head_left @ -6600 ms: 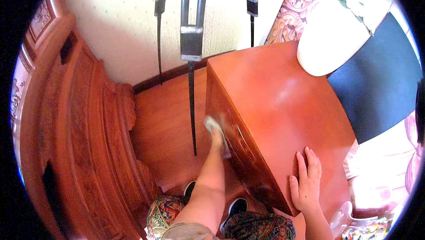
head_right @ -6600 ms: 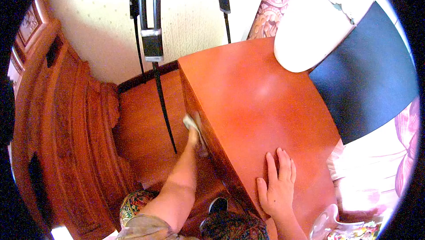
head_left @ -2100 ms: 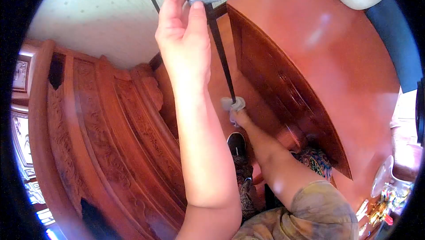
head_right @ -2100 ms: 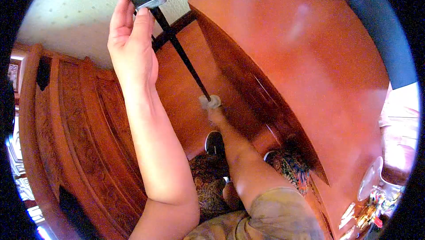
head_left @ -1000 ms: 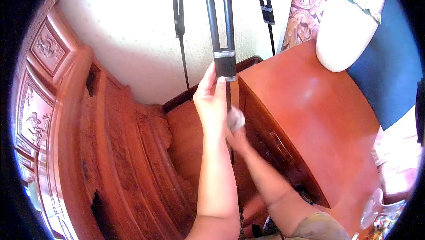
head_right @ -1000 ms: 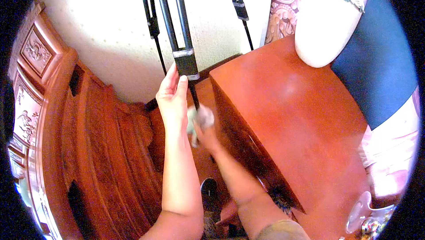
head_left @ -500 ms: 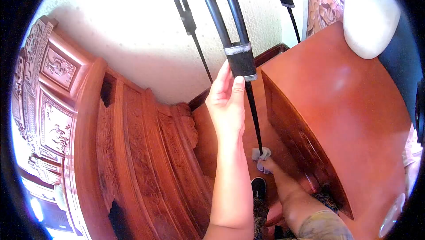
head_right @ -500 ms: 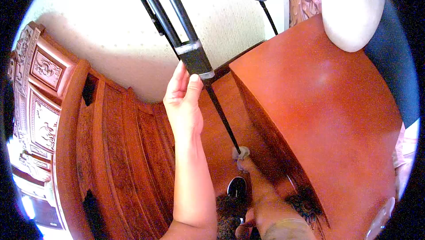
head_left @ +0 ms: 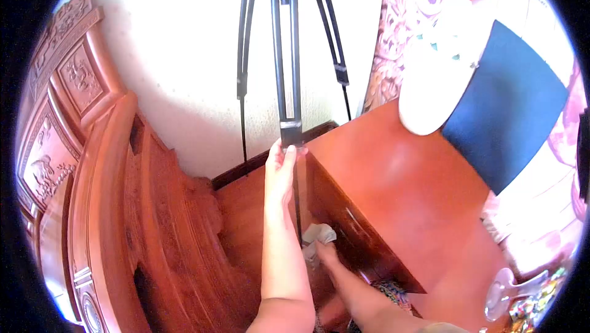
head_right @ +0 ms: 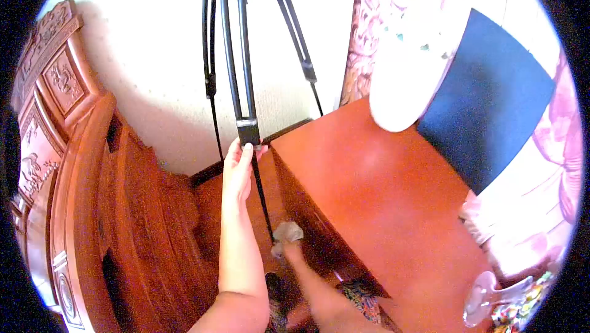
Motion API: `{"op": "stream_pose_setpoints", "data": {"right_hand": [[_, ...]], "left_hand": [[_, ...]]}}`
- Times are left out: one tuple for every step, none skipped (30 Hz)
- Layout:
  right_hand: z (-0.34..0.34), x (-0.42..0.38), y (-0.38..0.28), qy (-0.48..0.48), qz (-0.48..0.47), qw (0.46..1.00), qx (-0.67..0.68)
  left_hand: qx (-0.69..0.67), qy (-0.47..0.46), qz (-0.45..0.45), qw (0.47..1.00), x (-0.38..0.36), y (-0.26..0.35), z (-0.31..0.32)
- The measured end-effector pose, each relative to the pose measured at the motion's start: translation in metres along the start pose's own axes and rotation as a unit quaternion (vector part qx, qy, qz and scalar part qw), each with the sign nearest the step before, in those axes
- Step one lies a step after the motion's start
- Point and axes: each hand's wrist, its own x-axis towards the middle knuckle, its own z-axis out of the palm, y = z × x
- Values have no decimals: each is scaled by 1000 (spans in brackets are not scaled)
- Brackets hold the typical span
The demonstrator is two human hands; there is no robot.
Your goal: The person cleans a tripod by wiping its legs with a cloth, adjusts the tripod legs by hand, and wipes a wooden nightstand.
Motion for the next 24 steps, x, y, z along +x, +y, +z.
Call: {"op": "stream_pose_setpoints", "data": {"right_hand": [[-9, -19, -44, -7, 53, 996, -75], [-17, -30, -59, -24, -2, 999, -25], [-25, -42, -71, -45, -55, 997, 24], [-33, -64, -108, -51, -16, 996, 66], [-40, -75, -129, -70, -75, 987, 126], [-46, -92, -163, -72, -50, 980, 178], [-53, -90, -171, -55, -62, 976, 204], [-60, -87, -185, -93, -75, 960, 253], [-67, -84, -203, -153, -131, 946, 253], [-70, -76, -212, -127, -144, 947, 258], [-69, -83, -240, -163, -168, 934, 269], [-68, -79, -259, -162, -183, 934, 263], [-66, -70, -274, -137, -210, 940, 232], [-58, -72, -306, -84, -245, 956, 137], [-55, -61, -317, -71, -266, 955, 112], [-50, -50, -326, -68, -327, 937, 102], [-47, -39, -333, -66, -385, 916, 93], [-43, -30, -341, -71, -388, 915, 89], [-39, -21, -346, -39, -432, 900, 40], [-36, -13, -350, -7, -471, 882, -8], [-30, -5, -353, -10, -471, 882, -6], [-22, 3, -355, 36, -579, 805, -122], [-13, 8, -355, 82, -669, 701, -233], [3, -4, -358, 51, -670, 700, -242]], "left_hand": [[-12, 0, 6, 1000, -1, 0, 3], [2, 2, 17, 1000, -4, -1, 4], [18, 7, 27, 999, -7, -3, 2], [20, -2, 24, 1000, -8, -5, -3], [41, 52, 17, 998, -13, -1, 2], [17, 42, 9, 999, -17, 0, 3], [-6, 32, 0, 999, -20, 1, 5], [-24, 34, -6, 999, -24, 4, 7], [-43, 38, -11, 998, -29, 7, 12], [-61, 46, -17, 997, -37, 13, 17], [-75, 57, -22, 995, -44, 18, 23], [-91, 69, -27, 993, -53, 26, 29], [-103, 78, -30, 991, -60, 32, 35], [-111, 86, -30, 990, -64, 34, 38], [-113, 90, -23, 989, -65, 34, 38], [-117, 88, -13, 989, -60, 28, 35], [-120, 85, -3, 989, -55, 22, 31], [-119, 79, 10, 990, -49, 10, 26], [-115, 72, 22, 991, -44, -1, 20], [-109, 65, 33, 991, -39, -13, 14], [-100, 58, 43, 992, -35, -11, 10], [-100, 53, 44, 993, -32, -11, 10], [-97, 54, 45, 993, -29, -9, 10], [-103, 45, 40, 993, -27, -6, 12]]}}
